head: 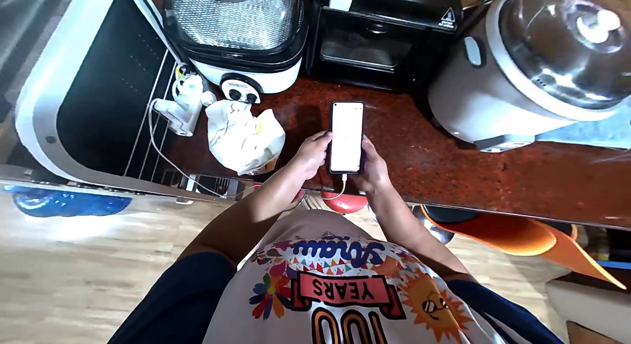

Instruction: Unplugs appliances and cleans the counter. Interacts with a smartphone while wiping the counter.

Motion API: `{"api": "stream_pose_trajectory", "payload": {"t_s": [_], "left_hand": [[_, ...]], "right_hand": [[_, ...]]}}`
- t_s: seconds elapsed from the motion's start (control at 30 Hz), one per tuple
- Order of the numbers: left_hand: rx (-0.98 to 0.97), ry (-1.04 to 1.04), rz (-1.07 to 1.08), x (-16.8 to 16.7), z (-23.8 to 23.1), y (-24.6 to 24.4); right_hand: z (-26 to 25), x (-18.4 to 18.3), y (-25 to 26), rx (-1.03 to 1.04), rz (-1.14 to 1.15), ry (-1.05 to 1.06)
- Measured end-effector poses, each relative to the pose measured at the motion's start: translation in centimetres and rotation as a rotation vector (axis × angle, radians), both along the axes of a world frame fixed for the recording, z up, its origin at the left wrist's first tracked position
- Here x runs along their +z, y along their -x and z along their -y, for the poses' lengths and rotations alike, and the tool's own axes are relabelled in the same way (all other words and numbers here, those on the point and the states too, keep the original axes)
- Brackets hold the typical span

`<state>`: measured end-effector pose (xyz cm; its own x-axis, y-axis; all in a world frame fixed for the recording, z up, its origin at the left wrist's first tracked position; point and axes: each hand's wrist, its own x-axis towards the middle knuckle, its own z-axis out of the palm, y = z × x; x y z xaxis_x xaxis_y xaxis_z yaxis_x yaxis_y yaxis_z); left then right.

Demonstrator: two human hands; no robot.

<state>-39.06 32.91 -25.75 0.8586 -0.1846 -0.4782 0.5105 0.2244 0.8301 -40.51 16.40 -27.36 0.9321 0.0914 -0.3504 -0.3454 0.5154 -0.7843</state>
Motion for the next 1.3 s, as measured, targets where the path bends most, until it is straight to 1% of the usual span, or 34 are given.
{"api": "stream_pose_trajectory", "payload": {"t_s": [0.07,0.2,0.37,0.47,0.53,0.6,0.67,0.73,0.8,0.83,0.9,0.93,0.97,1.03,1.1,1.13,1.2,1.27,1.3], "left_hand": [[-0.004,0.016,-0.015,0.5,-0.1,0.0],[-0.027,0.000,0.009,0.6,-0.2,-0.2],[-0.035,-0.007,0.046,0.8,-0.3,0.0],[-0.050,-0.005,0.047,0.8,-0.3,0.1],[-0.071,-0.046,0.060,0.8,-0.3,0.1],[-0.113,-0.141,0.100,1.0,-0.4,0.0],[-0.180,-0.276,0.162,1.4,-0.6,-0.2],[-0.224,-0.448,0.280,1.3,-1.4,-0.7],[-0.241,-0.722,0.446,0.6,-3.3,-1.7],[-0.223,-0.880,0.491,0.3,-4.7,-2.2],[-0.150,-1.201,0.479,-1.3,-8.3,-2.8],[-0.117,-1.322,0.431,-3.0,-10.3,-3.0],[-0.105,-1.398,0.356,-4.9,-12.1,-3.0],[-0.162,-1.479,0.250,-7.8,-13.6,-2.1],[-0.243,-1.484,0.317,-8.5,-12.0,-0.9],[-0.313,-1.469,0.391,-8.6,-10.6,-0.1],[-0.448,-1.405,0.606,-9.2,-8.1,1.8],[-0.531,-1.332,0.817,-10.0,-7.5,2.5],[-0.558,-1.290,0.884,-10.3,-7.9,2.4]], "right_hand": [[-0.1,0.2,0.3,0.027,0.010,-0.003],[0.3,0.8,0.7,0.112,-0.070,-0.021],[1.6,1.1,0.9,0.315,-0.012,0.004],[2.1,1.3,0.9,0.362,-0.014,-0.017],[2.4,1.4,0.8,0.395,-0.025,-0.030],[2.6,1.4,0.8,0.377,-0.045,-0.015],[2.8,1.2,0.8,0.303,-0.059,-0.015],[2.9,0.9,0.7,0.237,-0.054,-0.030],[3.0,0.8,0.6,0.184,-0.047,-0.027],[3.0,0.7,0.6,0.162,-0.046,-0.023],[3.5,0.6,0.3,0.125,-0.029,-0.008],[3.7,0.6,0.2,0.106,-0.023,-0.003],[4.0,0.7,0.2,0.089,-0.014,0.006],[4.2,1.1,0.0,0.046,0.000,0.047],[4.5,1.5,-0.3,0.005,0.013,0.065],[4.7,1.5,-0.4,-0.011,0.017,0.058],[5.0,1.4,-0.5,-0.030,0.022,0.046],[5.0,1.5,-0.8,-0.047,0.025,0.037],[5.0,1.5,-0.8,-0.051,0.025,0.041]]}}
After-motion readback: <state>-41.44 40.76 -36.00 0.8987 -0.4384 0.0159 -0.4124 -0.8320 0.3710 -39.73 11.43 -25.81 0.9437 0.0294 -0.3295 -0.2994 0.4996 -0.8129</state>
